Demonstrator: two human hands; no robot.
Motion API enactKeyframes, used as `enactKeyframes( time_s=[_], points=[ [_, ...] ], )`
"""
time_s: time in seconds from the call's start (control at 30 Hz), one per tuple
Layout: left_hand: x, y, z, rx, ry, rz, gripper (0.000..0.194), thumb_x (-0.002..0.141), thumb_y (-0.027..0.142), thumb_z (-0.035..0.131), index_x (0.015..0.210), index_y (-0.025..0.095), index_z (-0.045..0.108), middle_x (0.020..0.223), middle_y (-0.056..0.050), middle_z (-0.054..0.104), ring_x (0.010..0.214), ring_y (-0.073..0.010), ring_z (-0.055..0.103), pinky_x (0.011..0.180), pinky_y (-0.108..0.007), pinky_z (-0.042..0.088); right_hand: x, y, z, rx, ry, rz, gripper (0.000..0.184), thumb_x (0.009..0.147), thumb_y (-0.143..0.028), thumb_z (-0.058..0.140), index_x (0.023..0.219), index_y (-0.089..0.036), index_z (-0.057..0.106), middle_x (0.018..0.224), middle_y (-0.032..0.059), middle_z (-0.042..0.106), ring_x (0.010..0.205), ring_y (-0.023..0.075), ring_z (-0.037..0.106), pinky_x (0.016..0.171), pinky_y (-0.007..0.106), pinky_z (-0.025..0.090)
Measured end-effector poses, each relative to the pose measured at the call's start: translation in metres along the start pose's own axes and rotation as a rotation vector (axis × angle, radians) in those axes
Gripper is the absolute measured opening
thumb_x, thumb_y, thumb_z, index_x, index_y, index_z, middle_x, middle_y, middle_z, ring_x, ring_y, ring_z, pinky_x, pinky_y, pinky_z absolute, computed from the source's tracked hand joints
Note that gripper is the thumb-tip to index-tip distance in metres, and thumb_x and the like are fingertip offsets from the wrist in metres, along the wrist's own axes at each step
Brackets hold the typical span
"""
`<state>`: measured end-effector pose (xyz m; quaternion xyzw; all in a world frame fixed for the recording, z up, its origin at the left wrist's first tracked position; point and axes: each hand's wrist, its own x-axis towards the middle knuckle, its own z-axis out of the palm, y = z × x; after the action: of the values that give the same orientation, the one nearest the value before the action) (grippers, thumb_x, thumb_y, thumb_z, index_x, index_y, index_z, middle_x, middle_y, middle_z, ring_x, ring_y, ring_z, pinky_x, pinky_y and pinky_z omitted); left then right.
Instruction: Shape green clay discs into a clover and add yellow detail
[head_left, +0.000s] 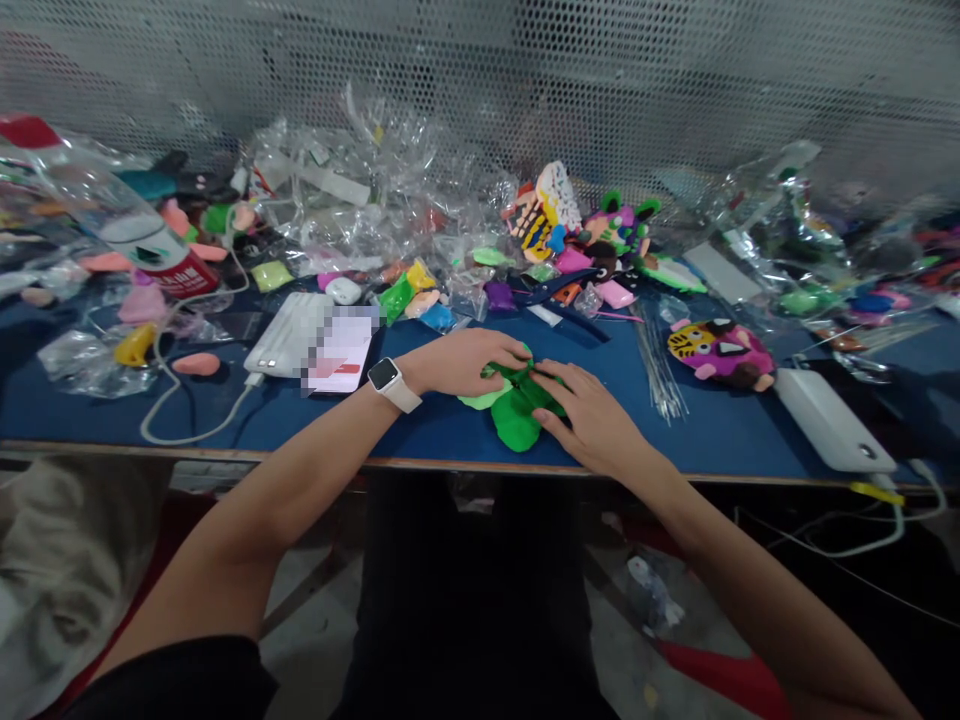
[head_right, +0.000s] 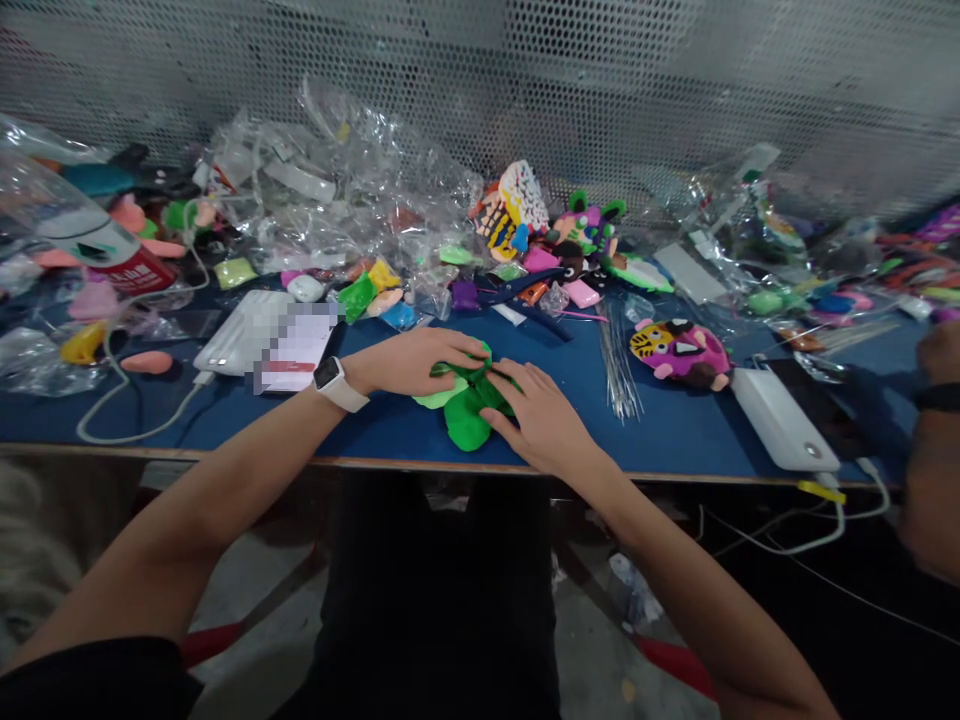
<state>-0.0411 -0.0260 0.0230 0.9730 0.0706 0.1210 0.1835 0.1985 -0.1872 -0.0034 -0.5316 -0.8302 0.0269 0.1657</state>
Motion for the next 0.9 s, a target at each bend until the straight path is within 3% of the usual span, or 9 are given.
enactKeyframes(
  time_s=[0.4,0.57,0.9],
  points=[
    [0.008,0.007,0.002,0.024,-0.004,0.138,0.042,0.096,0.014,0.059,0.126,0.023,0.086,0.137,-0.009,0.082,0.142,-0.0307,0.070,0.127,-0.051,0.055,-0.013,-0.004,0.003,-0.019,0.066,-0.011,0.053,0.117,-0.047,0.046,0.159,-0.018,0.061,0.160,0.0171,0.067,0.157,0.0362,0.058,0.131,0.063,0.047],
    [0.007,0.010,0.001,0.022,0.008,0.100,0.045,0.092,0.012,0.060,0.127,0.026,0.086,0.138,-0.007,0.082,0.142,-0.0309,0.070,0.125,-0.053,0.055,-0.014,-0.004,0.004,-0.001,0.050,0.005,0.056,0.116,-0.045,0.047,0.164,-0.020,0.057,0.164,0.0176,0.064,0.158,0.0367,0.056,0.129,0.065,0.048],
    [0.004,0.001,0.002,0.034,0.018,-0.010,0.040,0.102,0.024,0.061,0.138,0.023,0.080,0.149,-0.010,0.076,0.144,-0.0301,0.067,0.126,-0.051,0.053,-0.013,-0.004,0.003,0.009,0.040,0.006,0.056,0.116,-0.048,0.047,0.164,-0.020,0.056,0.163,0.0184,0.064,0.158,0.0377,0.056,0.128,0.066,0.049]
  ],
)
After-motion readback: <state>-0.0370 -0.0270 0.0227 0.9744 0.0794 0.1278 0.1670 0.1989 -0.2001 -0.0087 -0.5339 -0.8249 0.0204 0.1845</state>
